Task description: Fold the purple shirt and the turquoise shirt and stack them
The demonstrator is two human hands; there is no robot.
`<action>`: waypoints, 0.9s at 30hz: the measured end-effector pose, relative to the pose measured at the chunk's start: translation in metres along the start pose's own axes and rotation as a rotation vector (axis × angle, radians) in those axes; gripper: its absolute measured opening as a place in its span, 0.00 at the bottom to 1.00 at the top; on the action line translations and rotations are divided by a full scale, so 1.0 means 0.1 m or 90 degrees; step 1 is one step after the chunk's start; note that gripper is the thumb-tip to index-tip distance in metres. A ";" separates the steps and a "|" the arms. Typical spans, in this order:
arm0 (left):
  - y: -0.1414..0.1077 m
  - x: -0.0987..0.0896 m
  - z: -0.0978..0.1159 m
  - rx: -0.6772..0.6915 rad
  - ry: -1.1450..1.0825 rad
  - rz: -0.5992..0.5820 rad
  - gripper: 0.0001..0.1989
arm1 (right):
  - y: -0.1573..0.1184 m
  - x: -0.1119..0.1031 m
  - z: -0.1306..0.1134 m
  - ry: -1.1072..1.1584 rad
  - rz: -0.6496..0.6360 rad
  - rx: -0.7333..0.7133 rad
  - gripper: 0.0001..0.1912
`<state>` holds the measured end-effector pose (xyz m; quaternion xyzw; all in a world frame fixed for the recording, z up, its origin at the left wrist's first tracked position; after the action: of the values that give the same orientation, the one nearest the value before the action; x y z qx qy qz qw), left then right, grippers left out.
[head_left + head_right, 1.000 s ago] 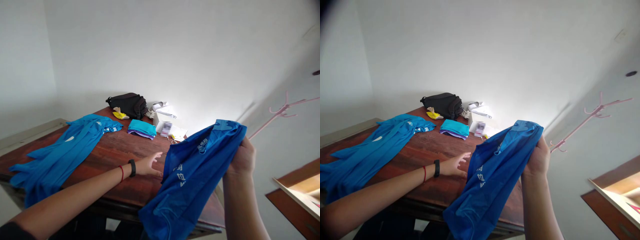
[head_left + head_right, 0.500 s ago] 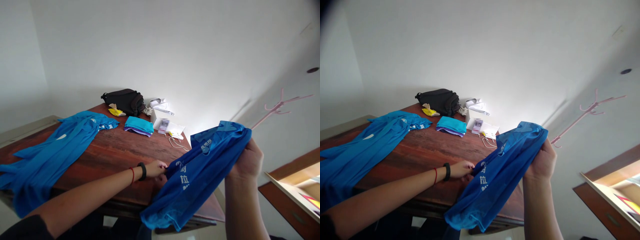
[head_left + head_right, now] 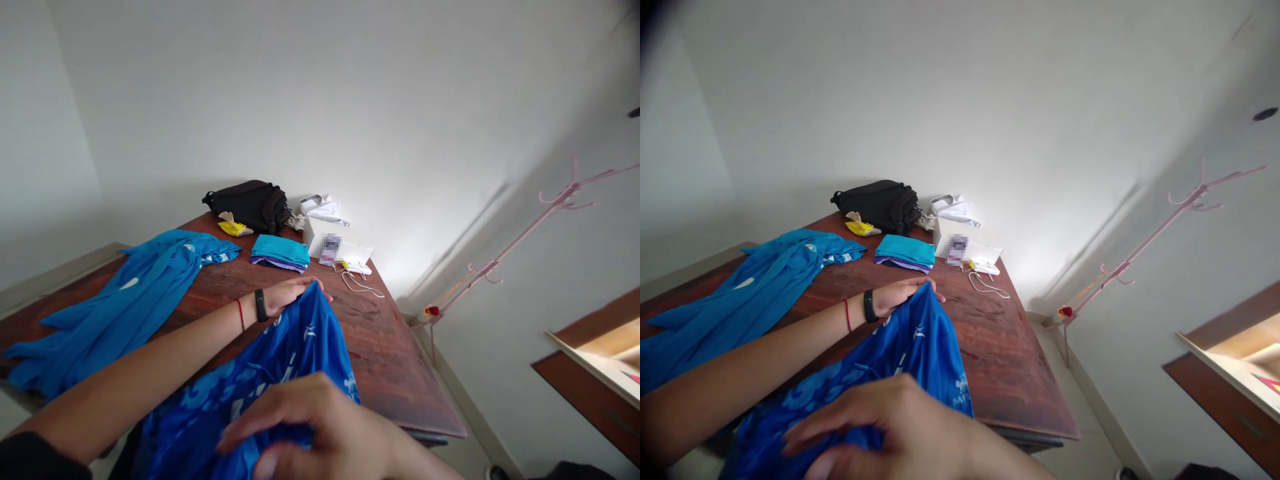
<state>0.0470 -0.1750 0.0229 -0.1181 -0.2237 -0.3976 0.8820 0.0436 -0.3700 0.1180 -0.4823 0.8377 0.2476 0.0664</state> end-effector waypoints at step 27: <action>-0.76 0.63 0.53 0.227 0.779 0.347 0.17 | -0.73 -1.72 0.86 0.090 0.397 0.318 0.16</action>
<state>0.0106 -0.2451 0.1025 0.2219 0.2896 -0.1142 0.9240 0.1847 -0.2254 0.0779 -0.1901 0.9807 0.0108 0.0452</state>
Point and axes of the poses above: each hand's wrist, its own y-axis towards the middle knuckle, its own x-axis out of the palm, z = x × y, the point moved 8 cm from there along y, towards the middle knuckle, and after that the axes turned 5 degrees about -x, right-handed, at the moved point
